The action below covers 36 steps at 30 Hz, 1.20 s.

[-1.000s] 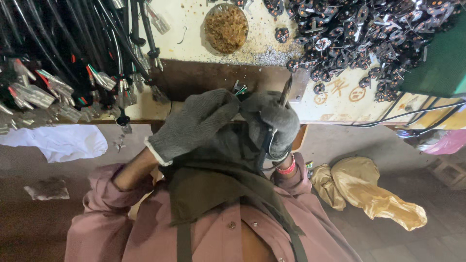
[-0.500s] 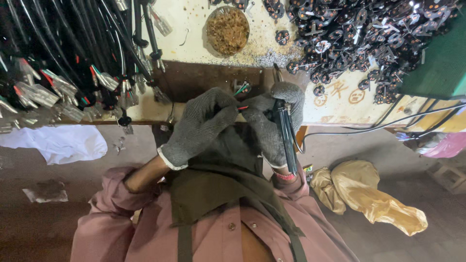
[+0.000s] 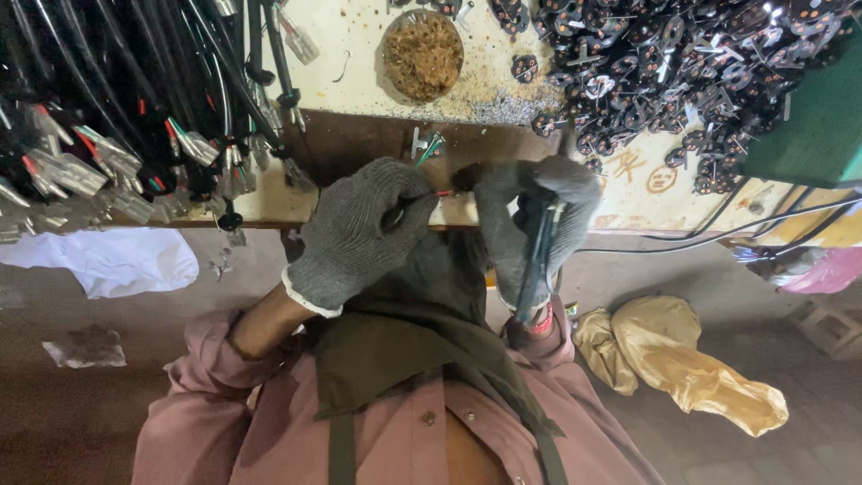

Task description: The person, wearing gloves, solders electrical connectors onto wire ends at a workbench. They hold a wire in one hand and a soldering iron in the other, apply solder to the joint, then set the finished connector aside and pick up the next wire, repeating the process.

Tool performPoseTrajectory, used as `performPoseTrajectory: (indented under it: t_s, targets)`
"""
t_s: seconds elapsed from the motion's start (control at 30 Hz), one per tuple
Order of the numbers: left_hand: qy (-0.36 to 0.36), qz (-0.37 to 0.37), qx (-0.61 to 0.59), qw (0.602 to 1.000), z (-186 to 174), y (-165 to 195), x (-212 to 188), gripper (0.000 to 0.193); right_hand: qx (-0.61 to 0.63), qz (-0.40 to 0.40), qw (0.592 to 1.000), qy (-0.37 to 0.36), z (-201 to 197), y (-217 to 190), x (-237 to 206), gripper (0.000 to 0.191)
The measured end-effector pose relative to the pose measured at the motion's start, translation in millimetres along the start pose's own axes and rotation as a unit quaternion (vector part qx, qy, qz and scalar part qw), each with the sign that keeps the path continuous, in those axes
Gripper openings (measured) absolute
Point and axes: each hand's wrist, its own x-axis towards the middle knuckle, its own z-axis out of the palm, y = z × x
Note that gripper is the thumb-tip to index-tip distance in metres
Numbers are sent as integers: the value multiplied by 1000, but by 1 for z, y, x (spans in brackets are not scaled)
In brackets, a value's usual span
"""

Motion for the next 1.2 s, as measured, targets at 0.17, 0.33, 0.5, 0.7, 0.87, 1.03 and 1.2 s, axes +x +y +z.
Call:
performPoseTrajectory:
  t_s: [0.17, 0.33, 0.5, 0.7, 0.87, 1.03, 1.2]
  targets:
    - [-15, -6, -61, 998, 5, -5, 0, 12, -4, 163, 985, -58, -10, 26, -12, 58]
    - [-29, -4, -65, 997, 3, -3, 0, 14, -52, 120, 986, -100, -17, 17, -13, 59]
    - [18, -9, 31, 999, 2, -1, -2, 14, -28, -21, 999, 21, -5, 10, -8, 58]
    - [-7, -24, -58, 998, 4, -13, -7, 16, -102, 118, 981, -118, -6, 18, -2, 64]
    - [4, -197, -222, 955, 12, 1, 5, 8, 33, 81, 996, -7, 16, 22, -20, 55]
    - [133, -8, 54, 990, -17, 0, 21, 12, -15, -42, 999, -8, 7, 32, -17, 56]
    - [146, 46, 209, 966, -35, -18, 52, 10, -62, -21, 998, -5, -6, 45, -12, 51]
